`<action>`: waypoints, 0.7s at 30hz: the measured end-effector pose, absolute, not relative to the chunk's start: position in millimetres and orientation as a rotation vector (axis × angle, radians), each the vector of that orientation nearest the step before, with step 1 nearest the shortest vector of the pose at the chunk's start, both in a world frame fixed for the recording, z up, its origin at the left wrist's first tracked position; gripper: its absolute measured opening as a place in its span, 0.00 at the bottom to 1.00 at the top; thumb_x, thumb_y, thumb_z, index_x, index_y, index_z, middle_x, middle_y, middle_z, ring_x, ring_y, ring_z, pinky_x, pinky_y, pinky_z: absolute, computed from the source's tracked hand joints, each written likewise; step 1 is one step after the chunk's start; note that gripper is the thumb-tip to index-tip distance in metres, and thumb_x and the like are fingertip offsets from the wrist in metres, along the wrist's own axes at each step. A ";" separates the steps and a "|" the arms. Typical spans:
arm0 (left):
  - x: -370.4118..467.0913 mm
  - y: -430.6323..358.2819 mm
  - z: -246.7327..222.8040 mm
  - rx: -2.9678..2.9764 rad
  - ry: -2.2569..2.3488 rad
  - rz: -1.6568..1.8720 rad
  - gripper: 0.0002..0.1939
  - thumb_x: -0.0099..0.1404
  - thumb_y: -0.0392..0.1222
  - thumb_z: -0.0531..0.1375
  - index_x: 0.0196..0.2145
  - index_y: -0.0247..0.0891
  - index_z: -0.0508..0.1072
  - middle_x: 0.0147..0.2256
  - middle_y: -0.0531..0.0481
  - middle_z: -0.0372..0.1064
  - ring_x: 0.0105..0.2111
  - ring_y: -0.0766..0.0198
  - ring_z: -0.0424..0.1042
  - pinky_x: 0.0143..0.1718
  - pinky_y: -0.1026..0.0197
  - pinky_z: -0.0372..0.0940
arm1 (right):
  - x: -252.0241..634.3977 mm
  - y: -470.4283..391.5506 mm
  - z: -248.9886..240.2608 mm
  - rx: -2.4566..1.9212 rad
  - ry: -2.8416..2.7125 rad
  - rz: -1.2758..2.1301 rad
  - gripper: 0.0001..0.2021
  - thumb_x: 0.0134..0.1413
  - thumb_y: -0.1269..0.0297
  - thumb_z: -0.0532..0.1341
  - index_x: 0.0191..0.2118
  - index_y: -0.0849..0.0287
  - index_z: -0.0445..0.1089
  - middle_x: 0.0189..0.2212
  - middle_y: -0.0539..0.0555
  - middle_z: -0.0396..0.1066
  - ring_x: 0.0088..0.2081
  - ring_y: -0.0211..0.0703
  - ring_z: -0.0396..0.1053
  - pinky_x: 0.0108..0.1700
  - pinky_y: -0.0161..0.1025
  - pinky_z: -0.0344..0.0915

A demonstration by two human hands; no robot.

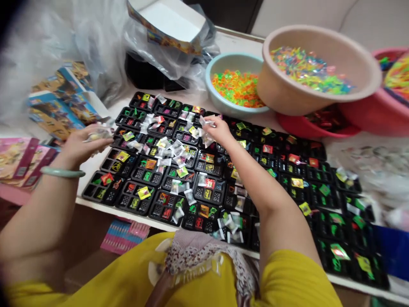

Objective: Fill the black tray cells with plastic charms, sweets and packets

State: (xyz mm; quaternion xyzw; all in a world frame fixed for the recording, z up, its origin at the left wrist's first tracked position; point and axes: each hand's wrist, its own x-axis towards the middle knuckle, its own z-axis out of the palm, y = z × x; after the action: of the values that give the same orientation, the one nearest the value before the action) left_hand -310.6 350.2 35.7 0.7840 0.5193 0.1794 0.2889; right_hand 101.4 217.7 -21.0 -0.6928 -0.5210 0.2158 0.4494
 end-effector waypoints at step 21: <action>-286.7 230.6 18.4 1.045 0.895 0.742 0.21 0.42 0.44 0.71 0.35 0.37 0.73 0.39 0.48 0.75 0.28 0.63 0.74 0.19 0.68 0.65 | 121.4 100.5 -8.3 -1.850 -0.672 0.549 0.10 0.51 0.63 0.62 0.39 0.59 0.73 0.29 0.51 0.72 0.24 0.36 0.64 0.28 0.36 0.64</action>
State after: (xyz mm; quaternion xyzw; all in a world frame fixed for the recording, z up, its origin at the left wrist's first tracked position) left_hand -286.7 230.6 18.4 0.4709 0.4033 0.3342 0.7099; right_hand 121.4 100.5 -8.3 -0.7721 -0.2807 0.2290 0.5221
